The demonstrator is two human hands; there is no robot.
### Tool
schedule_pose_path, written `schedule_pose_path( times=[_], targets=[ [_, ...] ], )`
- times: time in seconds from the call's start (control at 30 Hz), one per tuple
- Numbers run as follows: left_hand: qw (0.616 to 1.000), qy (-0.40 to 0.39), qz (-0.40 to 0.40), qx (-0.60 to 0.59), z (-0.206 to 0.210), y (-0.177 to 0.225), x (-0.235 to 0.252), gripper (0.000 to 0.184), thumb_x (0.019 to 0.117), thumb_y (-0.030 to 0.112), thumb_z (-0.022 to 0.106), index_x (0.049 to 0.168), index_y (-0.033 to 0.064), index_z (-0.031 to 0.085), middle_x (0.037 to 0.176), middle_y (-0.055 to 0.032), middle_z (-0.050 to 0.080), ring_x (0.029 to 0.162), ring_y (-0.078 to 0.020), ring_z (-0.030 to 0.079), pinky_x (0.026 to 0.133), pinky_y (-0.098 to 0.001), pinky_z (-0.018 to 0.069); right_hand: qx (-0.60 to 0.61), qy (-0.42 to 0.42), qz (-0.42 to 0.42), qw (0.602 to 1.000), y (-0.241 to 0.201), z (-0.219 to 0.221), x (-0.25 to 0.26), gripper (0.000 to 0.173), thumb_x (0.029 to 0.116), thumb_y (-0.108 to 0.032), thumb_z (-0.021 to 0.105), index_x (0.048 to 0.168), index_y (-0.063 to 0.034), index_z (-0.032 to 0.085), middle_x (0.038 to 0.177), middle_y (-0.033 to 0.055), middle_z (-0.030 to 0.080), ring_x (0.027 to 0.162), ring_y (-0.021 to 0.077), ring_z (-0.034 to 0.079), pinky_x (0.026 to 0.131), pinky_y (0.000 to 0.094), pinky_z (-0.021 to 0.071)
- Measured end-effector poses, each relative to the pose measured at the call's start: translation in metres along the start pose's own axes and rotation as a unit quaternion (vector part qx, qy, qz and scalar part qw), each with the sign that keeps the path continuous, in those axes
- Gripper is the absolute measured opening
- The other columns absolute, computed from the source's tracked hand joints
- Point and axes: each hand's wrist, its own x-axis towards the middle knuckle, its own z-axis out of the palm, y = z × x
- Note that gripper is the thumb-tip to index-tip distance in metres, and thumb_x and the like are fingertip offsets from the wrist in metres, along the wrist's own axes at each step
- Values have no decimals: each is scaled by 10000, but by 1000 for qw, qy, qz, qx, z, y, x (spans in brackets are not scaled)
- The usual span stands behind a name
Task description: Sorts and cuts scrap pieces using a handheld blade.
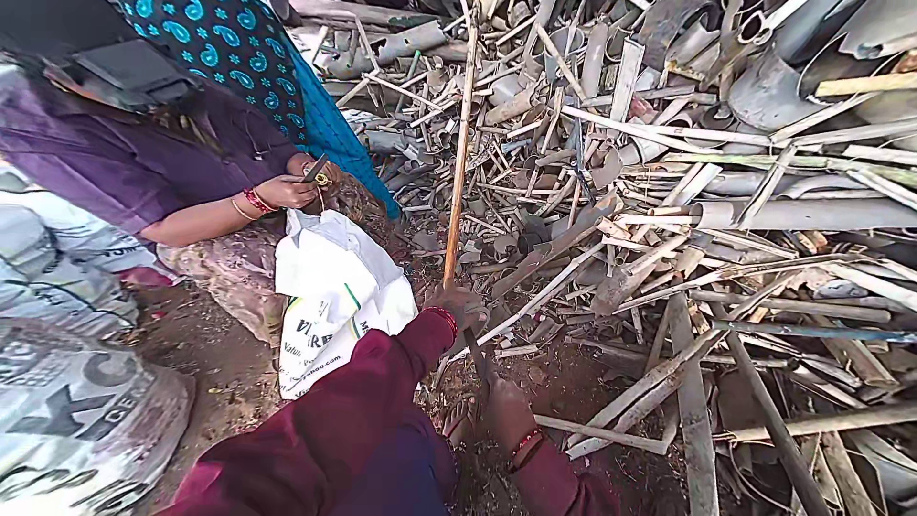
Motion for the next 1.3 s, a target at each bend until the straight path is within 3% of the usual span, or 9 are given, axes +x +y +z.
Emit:
schedule_pose_path(
  times=[0.17, 0.27, 0.4, 0.53, 0.67, 0.83, 1.03, 1.17, 1.3],
  targets=[
    [998, 6, 68, 13, 6, 7, 11, 525, 1009, 505, 595, 1489, 298, 542, 1606, -273, 301, 1454, -472, 333, 1173, -616, 271, 429, -137, -140, 882, 48, -24, 12, 322, 1126, -199, 383, 1300, 13, 552, 637, 14, 568, 418, 75, 541, 392, 224, 481],
    [994, -18, 105, 26, 8, 16, 13, 529, 1017, 447, 610, 1503, 255, 528, 1655, -292, 175, 1493, -504, 252, 1197, -627, 229, 255, -74, -96, 959, 63, -36, 32, 343, 1127, -251, 413, 1282, -10, 602, 720, 53, 593, 485, 114, 560, 479, 271, 509],
    [998, -14, 69, 2, 2, 26, 23, 528, 1023, 473, 585, 1506, 268, 522, 1652, -282, 196, 1478, -503, 282, 1179, -621, 271, -28, 54, 26, 998, 27, -43, 2, 436, 1126, -232, 369, 1508, -45, 461, 1291, 240, 643, 1195, 371, 645, 1021, 520, 496],
    [997, 7, 80, -18, -10, 42, 25, 526, 1030, 489, 564, 1511, 285, 512, 1638, -266, 258, 1466, -474, 325, 1178, -618, 271, -25, 94, 73, 993, 13, -30, -5, 484, 1122, -217, 365, 1591, -97, 355, 1282, 220, 664, 1168, 361, 669, 999, 514, 518],
    [990, 29, 134, -38, -6, 60, 23, 509, 1023, 484, 581, 1490, 288, 537, 1606, -262, 322, 1445, -468, 364, 1168, -625, 290, 257, 39, -36, 965, 55, -53, -12, 341, 1132, -240, 387, 1238, 23, 577, 703, 62, 582, 467, 124, 571, 457, 278, 523],
    [971, 103, 208, -62, -6, 100, 17, 540, 951, 506, 687, 1443, 305, 591, 1596, -288, 310, 1415, -500, 381, 1145, -661, 301, -37, 175, 105, 978, 37, -91, -63, 383, 1105, -185, 421, 1405, 21, 540, 1348, 246, 607, 1288, 358, 586, 1083, 514, 452],
    [937, 183, 255, -152, 3, 120, 12, 530, 935, 523, 692, 1402, 278, 640, 1491, -330, 424, 1321, -520, 469, 1070, -669, 373, -36, 166, 56, 984, 59, -105, -96, 335, 1100, -216, 455, 1303, 3, 607, 1185, 209, 622, 1020, 287, 646, 888, 447, 524],
    [896, 317, 308, -54, 4, 124, -10, 530, 947, 434, 720, 1421, 218, 620, 1497, -312, 437, 1325, -514, 469, 1070, -641, 377, -89, 261, 110, 955, 64, -115, -117, 452, 1112, -260, 404, 1501, -39, 462, 1335, 232, 629, 1269, 362, 609, 1066, 524, 466],
    [715, 526, 451, 90, 15, 116, -39, 519, 776, -7, 795, 1262, 162, 727, 1243, -354, 621, 1128, -564, 618, 893, -637, 524, -88, 234, 110, 962, 94, -113, -109, 471, 1111, -241, 422, 1479, 52, 403, 1396, 276, 572, 1317, 395, 571, 1090, 540, 442]
  ],
)
